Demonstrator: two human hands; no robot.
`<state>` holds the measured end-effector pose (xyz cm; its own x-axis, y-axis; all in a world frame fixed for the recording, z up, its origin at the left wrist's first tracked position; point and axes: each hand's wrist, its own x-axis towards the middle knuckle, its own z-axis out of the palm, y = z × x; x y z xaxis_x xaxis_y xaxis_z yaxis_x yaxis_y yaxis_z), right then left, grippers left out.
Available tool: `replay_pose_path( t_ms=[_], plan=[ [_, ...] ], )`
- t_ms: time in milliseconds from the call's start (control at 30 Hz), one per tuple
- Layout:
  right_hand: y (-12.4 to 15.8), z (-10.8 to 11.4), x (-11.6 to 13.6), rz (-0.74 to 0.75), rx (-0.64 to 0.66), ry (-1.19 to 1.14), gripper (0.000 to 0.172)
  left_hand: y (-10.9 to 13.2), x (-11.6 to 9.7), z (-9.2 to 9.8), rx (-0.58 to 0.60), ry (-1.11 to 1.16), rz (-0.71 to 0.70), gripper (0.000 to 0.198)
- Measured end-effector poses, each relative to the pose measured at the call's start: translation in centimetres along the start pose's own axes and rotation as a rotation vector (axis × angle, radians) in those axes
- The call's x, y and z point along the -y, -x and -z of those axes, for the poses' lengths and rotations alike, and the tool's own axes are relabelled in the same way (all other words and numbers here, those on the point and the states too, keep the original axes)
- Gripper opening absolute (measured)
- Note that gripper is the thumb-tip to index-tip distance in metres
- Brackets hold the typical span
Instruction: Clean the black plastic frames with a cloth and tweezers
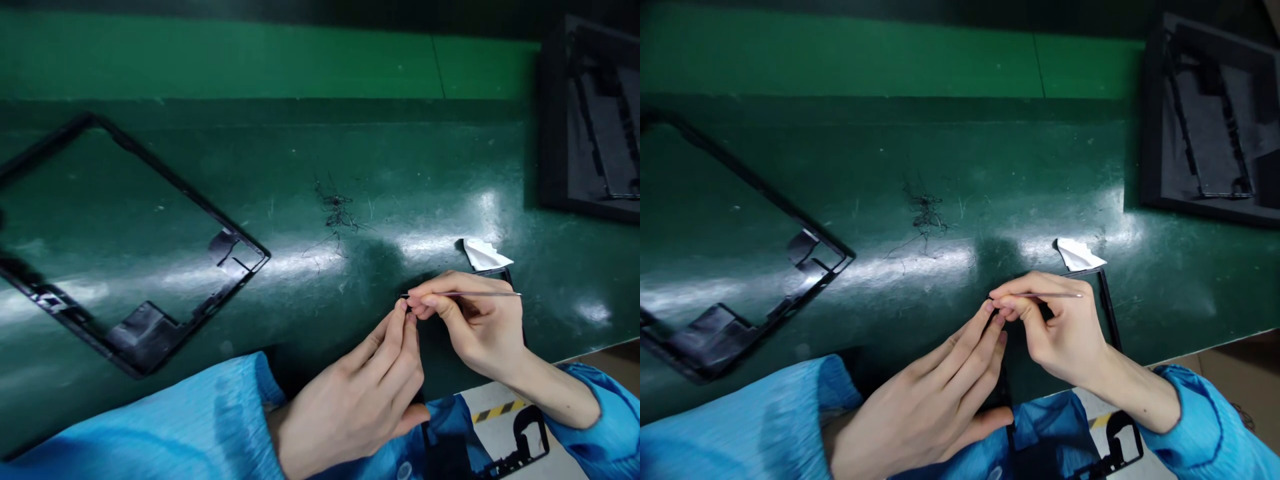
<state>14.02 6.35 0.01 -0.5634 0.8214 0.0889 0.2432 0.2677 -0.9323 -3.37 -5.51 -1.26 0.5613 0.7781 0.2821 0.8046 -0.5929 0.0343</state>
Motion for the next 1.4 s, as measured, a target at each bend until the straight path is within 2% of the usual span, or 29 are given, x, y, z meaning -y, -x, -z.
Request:
replay_pose_path(
  t_ms=[167, 333, 467, 567, 633, 800, 1033, 1400],
  plan=[
    [-0.1, 0.2, 0.0, 0.033, 0.022, 0.035, 0.023, 0.1, 0.1, -0.2, -0.007, 0.006, -0.011, 0.066],
    [0.2, 0.1, -0.1, -0.044, -0.043, -0.139, 0.016, 0.1, 0.0, -0.3, -0.052, 0.055, 0.012, 0.062],
    [0.3, -0.1, -0.3, -0.046, -0.141, -0.113, 0.014, -0.4, 1.2, 0.6, -0.151, 0.201, 0.08, 0.04],
    [0.3, -0.1, -0.5, -0.032, -0.135, -0.011, 0.014, -1.1, 3.3, 1.1, -0.23, 0.279, 0.19, 0.018],
    [0.2, -0.2, -0.6, -0.058, -0.11, 0.006, 0.013, -1.6, 4.8, 1.2, -0.213, 0.305, 0.276, 0.013],
    [0.1, -0.4, -1.0, -0.14, -0.119, -0.093, 0.018, -2.8, 6.5, 0.1, -0.182, 0.35, 0.301, 0.012],
    [-0.2, -0.6, -1.1, -0.162, -0.149, -0.137, 0.024, -3.7, 6.4, -0.9, -0.205, 0.312, 0.279, 0.003],
    [-0.3, -0.5, -1.0, -0.175, -0.146, -0.132, 0.023, -4.0, 6.4, -1.0, -0.208, 0.259, 0.264, 0.014]
  ],
)
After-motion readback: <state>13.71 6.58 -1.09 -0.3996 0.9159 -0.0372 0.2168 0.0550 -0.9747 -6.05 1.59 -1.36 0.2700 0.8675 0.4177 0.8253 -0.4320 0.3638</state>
